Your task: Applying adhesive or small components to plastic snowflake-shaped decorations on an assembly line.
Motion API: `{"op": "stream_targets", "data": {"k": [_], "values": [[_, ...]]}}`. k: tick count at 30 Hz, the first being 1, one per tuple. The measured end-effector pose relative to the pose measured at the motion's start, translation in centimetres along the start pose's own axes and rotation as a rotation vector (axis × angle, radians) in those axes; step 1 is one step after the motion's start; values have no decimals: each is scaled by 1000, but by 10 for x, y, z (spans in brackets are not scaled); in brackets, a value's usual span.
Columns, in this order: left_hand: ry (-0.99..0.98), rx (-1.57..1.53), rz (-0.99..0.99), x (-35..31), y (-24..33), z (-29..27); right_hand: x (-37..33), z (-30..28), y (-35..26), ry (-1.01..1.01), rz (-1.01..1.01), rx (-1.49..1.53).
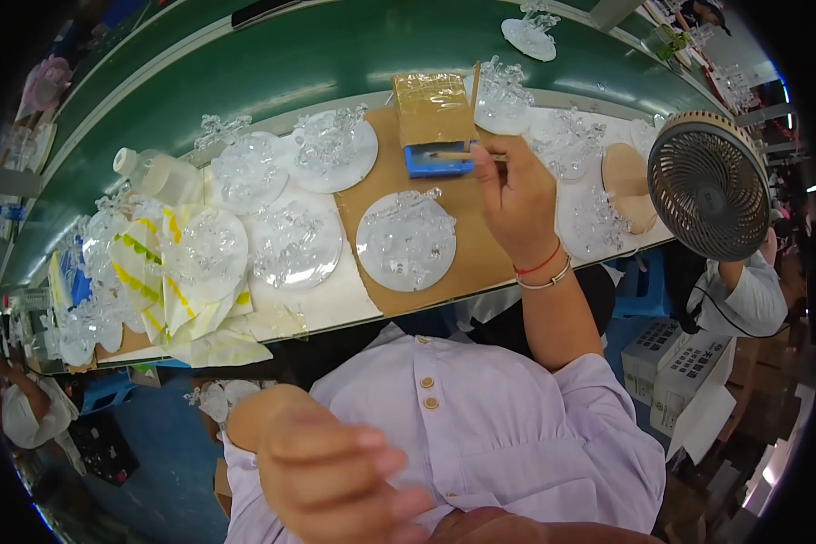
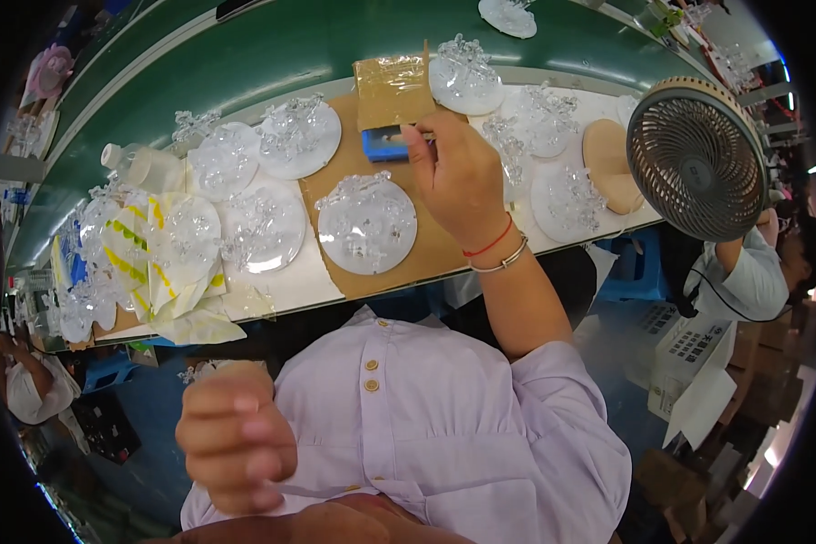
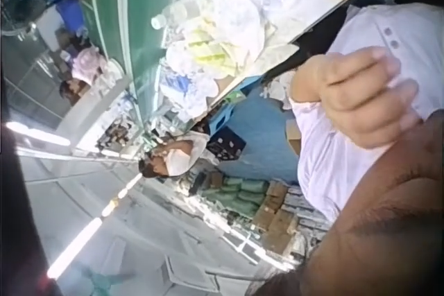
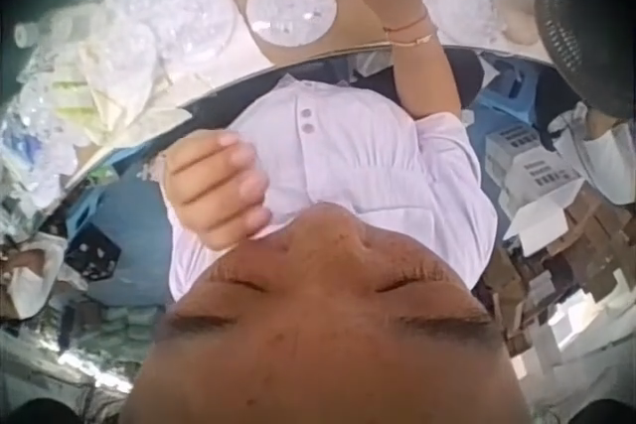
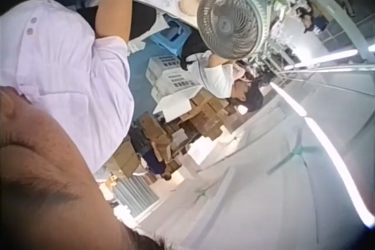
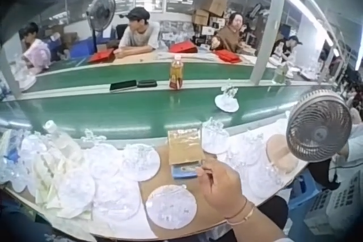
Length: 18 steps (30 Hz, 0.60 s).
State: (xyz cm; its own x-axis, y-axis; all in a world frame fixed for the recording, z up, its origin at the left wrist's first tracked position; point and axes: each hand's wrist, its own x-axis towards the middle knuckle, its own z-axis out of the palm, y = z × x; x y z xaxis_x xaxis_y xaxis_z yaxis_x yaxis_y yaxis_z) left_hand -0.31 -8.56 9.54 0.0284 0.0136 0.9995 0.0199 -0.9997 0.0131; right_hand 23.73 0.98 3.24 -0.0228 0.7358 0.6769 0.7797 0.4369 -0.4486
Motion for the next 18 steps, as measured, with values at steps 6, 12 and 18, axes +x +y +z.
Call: {"op": "stream_targets", "data": {"k": [6,12,18], "values": [[-544,81,-662,-69,-5,-8,1,18,2,-1,29,86],[-533,244,-734,-107,-19,7,9,19,7,-75,-17,58],[-547,230,-747,-119,-22,13,13,16,11,-134,21,69]]}}
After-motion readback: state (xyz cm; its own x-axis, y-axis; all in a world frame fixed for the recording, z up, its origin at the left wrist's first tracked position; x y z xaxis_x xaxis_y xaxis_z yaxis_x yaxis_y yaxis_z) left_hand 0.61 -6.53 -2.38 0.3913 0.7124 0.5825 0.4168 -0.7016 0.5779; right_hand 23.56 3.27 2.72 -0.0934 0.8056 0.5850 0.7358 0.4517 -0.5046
